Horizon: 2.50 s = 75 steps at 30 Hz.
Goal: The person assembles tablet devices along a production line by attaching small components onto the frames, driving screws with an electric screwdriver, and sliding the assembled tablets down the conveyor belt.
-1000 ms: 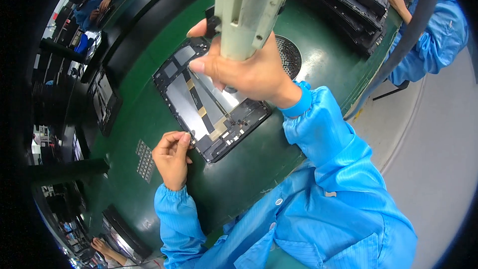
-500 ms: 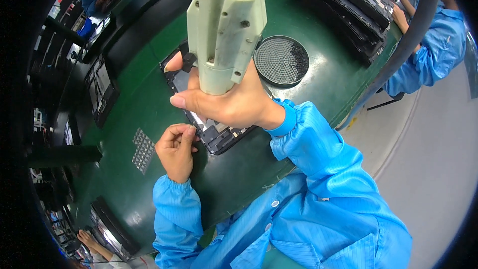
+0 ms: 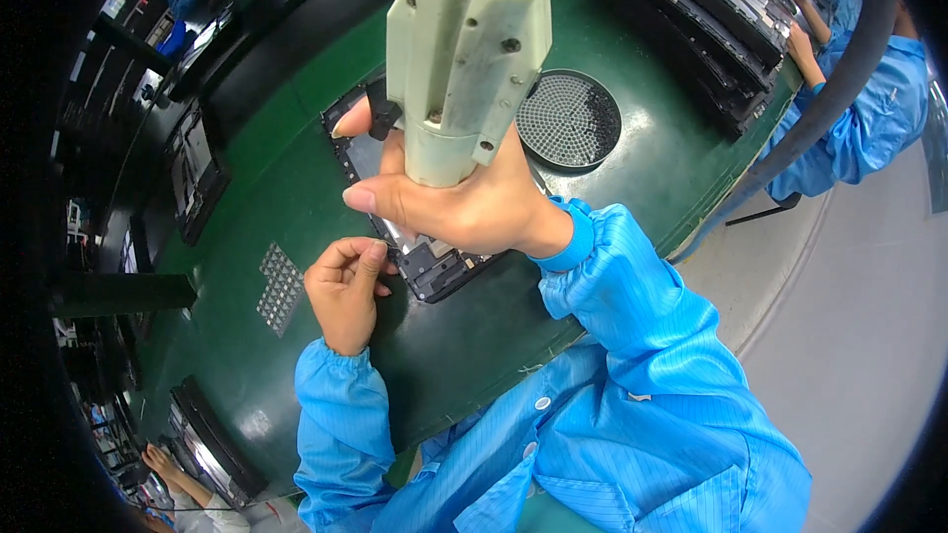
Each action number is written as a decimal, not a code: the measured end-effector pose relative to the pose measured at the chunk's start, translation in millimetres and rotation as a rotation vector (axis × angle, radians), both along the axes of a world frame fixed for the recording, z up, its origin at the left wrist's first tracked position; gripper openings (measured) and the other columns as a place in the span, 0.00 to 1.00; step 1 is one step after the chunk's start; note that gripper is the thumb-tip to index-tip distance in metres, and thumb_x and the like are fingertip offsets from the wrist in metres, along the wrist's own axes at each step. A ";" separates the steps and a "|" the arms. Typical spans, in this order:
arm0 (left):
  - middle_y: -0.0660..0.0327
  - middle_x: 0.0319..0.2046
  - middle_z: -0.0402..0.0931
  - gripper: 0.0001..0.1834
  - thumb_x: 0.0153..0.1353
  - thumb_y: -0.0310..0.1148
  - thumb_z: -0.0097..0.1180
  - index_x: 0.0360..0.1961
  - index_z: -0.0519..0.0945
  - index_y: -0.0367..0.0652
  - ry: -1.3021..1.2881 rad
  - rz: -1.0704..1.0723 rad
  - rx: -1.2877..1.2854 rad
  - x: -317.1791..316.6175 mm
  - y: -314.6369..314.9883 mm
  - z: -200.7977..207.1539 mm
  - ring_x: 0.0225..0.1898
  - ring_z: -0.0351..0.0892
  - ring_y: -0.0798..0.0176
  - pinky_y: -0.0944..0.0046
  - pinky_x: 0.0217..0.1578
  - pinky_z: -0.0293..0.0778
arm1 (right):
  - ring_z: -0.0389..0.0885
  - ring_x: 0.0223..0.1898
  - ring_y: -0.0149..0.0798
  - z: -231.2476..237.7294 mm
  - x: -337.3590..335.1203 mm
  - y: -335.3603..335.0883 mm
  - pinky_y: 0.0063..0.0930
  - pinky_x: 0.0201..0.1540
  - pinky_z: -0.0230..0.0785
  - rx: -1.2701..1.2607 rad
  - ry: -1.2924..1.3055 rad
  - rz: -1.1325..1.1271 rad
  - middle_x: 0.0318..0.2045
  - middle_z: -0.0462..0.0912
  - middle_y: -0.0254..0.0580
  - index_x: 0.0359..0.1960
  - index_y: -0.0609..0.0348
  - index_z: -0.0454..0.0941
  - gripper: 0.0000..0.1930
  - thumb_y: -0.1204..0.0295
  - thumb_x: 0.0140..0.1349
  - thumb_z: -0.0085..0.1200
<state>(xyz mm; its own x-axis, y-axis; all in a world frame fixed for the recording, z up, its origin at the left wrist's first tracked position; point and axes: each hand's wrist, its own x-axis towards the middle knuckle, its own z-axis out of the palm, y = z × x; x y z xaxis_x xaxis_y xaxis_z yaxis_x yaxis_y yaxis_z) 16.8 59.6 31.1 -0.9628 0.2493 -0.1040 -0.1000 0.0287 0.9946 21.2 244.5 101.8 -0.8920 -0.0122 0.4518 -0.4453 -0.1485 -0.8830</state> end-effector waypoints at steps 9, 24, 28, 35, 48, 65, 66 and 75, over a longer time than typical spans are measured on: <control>0.64 0.21 0.76 0.08 0.57 0.30 0.57 0.30 0.76 0.35 -0.118 -0.165 -0.009 -16.9 -10.8 5.4 0.23 0.75 0.74 0.77 0.20 0.68 | 0.70 0.14 0.26 -1.3 -0.8 0.5 0.17 0.18 0.61 0.039 0.044 -0.016 0.14 0.72 0.37 0.46 0.68 0.65 0.20 0.81 0.52 0.58; 0.65 0.20 0.75 0.09 0.53 0.27 0.60 0.33 0.73 0.37 -0.063 -0.047 -0.122 -12.4 3.7 4.9 0.23 0.75 0.75 0.77 0.14 0.66 | 0.71 0.15 0.26 -2.6 0.1 -11.3 0.19 0.19 0.62 0.032 0.009 -0.005 0.15 0.73 0.37 0.47 0.67 0.65 0.20 0.81 0.52 0.57; 0.62 0.20 0.75 0.11 0.52 0.22 0.56 0.35 0.68 0.39 -0.150 -0.121 -0.221 -31.8 -0.8 15.4 0.21 0.76 0.71 0.75 0.13 0.67 | 0.73 0.22 0.24 -11.3 -8.1 -34.7 0.20 0.27 0.65 -0.054 -0.192 0.092 0.20 0.76 0.34 0.44 0.64 0.71 0.20 0.77 0.48 0.61; 0.61 0.21 0.76 0.09 0.52 0.20 0.52 0.34 0.68 0.38 -0.209 -0.189 -0.227 -34.5 -2.4 18.3 0.19 0.75 0.70 0.75 0.13 0.67 | 0.77 0.29 0.27 -22.8 -18.6 -48.0 0.23 0.34 0.71 -0.004 -0.215 0.073 0.26 0.80 0.39 0.40 0.65 0.74 0.20 0.75 0.43 0.63; 0.59 0.21 0.76 0.10 0.50 0.18 0.52 0.34 0.69 0.38 -0.219 -0.195 -0.193 -36.2 -4.9 16.7 0.19 0.76 0.70 0.73 0.14 0.69 | 0.78 0.32 0.30 -21.8 -17.7 -52.0 0.26 0.38 0.71 -0.021 -0.306 0.110 0.31 0.79 0.40 0.41 0.65 0.72 0.21 0.76 0.42 0.63; 0.60 0.27 0.75 0.17 0.44 0.30 0.66 0.36 0.77 0.34 0.463 0.156 -1.002 -53.9 -131.1 11.1 0.23 0.69 0.71 0.70 0.23 0.67 | 0.69 0.16 0.22 -13.4 -7.7 -43.4 0.16 0.20 0.61 0.046 -0.177 0.082 0.14 0.71 0.29 0.47 0.64 0.68 0.18 0.82 0.53 0.55; 0.60 0.28 0.74 0.17 0.43 0.29 0.67 0.33 0.77 0.33 0.496 0.096 -0.957 -59.4 -141.9 4.6 0.22 0.68 0.72 0.70 0.22 0.66 | 0.69 0.16 0.23 -5.7 -8.0 -34.9 0.16 0.20 0.61 0.054 -0.086 0.042 0.14 0.71 0.30 0.48 0.65 0.67 0.20 0.83 0.52 0.55; 0.64 0.21 0.72 0.22 0.41 0.18 0.64 0.40 0.72 0.28 -0.052 0.062 -0.567 -66.8 -138.3 26.8 0.21 0.69 0.74 0.77 0.24 0.68 | 0.71 0.12 0.27 4.6 -23.8 84.4 0.19 0.14 0.62 -0.100 -0.020 -0.245 0.13 0.72 0.35 0.36 0.67 0.72 0.15 0.79 0.46 0.62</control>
